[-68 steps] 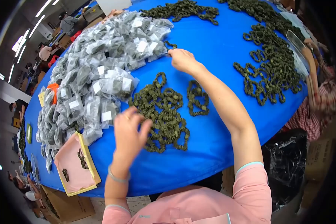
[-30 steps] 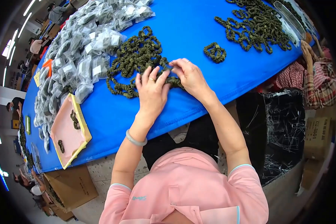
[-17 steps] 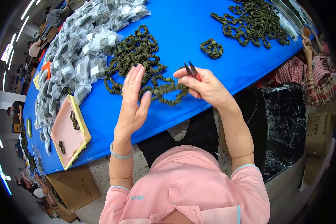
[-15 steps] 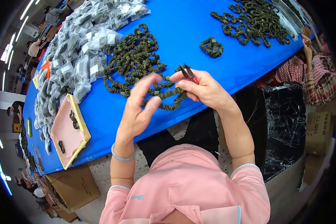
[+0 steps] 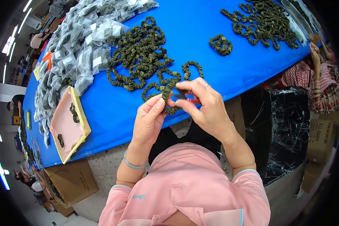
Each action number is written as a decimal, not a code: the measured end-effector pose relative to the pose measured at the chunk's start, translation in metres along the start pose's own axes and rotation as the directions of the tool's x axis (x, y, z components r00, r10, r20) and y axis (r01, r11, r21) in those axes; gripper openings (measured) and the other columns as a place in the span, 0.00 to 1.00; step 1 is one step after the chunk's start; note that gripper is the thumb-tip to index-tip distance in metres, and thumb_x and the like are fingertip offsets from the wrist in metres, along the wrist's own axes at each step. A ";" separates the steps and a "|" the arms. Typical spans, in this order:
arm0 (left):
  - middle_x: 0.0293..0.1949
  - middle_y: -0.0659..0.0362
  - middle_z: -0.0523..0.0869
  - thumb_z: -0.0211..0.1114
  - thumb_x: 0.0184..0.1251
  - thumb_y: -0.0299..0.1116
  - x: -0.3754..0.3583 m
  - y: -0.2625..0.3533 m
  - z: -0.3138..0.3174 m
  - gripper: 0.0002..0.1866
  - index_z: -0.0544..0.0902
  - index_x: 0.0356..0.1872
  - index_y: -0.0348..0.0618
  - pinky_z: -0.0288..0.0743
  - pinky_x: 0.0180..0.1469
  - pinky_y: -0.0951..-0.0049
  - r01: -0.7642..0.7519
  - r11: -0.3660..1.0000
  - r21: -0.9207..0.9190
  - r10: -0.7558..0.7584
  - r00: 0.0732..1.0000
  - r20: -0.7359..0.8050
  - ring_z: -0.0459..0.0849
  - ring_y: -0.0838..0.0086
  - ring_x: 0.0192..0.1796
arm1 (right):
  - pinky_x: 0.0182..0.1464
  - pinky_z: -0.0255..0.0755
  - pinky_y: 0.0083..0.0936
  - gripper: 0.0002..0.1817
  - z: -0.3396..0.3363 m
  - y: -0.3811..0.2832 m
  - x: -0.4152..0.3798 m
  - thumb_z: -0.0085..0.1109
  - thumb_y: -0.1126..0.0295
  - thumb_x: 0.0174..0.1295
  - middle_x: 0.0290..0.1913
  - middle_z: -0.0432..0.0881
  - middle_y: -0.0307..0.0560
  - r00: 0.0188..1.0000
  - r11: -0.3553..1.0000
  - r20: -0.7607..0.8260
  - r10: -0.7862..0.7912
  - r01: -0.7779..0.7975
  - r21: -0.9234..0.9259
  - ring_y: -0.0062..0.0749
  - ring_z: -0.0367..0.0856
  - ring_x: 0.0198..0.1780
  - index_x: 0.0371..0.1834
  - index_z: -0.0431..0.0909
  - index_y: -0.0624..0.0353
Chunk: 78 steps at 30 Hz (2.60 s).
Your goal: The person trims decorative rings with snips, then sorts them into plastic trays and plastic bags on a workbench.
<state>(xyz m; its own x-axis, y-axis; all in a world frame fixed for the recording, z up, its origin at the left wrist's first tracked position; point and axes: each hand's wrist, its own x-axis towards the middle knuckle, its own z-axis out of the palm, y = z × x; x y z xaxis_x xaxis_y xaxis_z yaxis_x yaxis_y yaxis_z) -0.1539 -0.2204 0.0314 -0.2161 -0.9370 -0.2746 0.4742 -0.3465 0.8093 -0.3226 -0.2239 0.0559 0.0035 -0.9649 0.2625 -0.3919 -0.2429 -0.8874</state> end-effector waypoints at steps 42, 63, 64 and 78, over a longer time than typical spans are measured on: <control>0.38 0.59 0.81 0.61 0.65 0.21 -0.003 -0.010 0.009 0.12 0.81 0.49 0.33 0.68 0.34 0.87 -0.292 0.925 0.242 0.279 0.956 0.088 0.73 0.82 0.34 | 0.30 0.70 0.18 0.17 0.000 0.008 -0.008 0.72 0.78 0.42 0.35 0.81 0.38 0.944 0.923 -0.073 -0.323 0.297 -0.244 0.25 0.73 0.30 0.38 0.86 0.55; 0.34 0.64 0.81 0.70 0.39 0.18 0.008 -0.006 0.007 0.19 0.85 0.37 0.47 0.67 0.44 0.72 -0.481 -0.172 0.860 0.819 0.415 0.396 0.76 0.72 0.35 | 0.26 0.66 0.16 0.19 0.003 0.009 -0.011 0.72 0.79 0.41 0.35 0.79 0.39 0.976 0.972 -0.050 -0.214 0.208 -0.113 0.22 0.70 0.26 0.41 0.86 0.56; 0.34 0.64 0.81 0.70 0.39 0.18 0.008 -0.006 0.007 0.19 0.85 0.37 0.47 0.67 0.44 0.72 -0.481 -0.172 0.860 0.819 0.415 0.396 0.76 0.72 0.35 | 0.26 0.66 0.16 0.19 0.003 0.009 -0.011 0.72 0.79 0.41 0.35 0.79 0.39 0.976 0.972 -0.050 -0.214 0.208 -0.113 0.22 0.70 0.26 0.41 0.86 0.56; 0.36 0.62 0.79 0.71 0.45 0.24 0.024 -0.034 0.012 0.16 0.83 0.40 0.45 0.67 0.44 0.69 -0.584 -0.251 0.772 0.667 0.473 0.575 0.75 0.70 0.36 | 0.24 0.60 0.13 0.02 -0.010 0.041 0.002 0.64 0.77 0.55 0.23 0.77 0.37 0.906 0.893 0.282 0.314 -0.383 0.235 0.16 0.65 0.22 0.31 0.82 0.61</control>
<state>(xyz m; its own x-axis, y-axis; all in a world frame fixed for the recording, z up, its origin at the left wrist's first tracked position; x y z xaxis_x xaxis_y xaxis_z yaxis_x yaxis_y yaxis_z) -0.1854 -0.2302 0.0036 -0.2766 -0.6490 0.7087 -0.6514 0.6689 0.3583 -0.3477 -0.2352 0.0240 0.1394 -0.9791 -0.1478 -0.1353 0.1290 -0.9824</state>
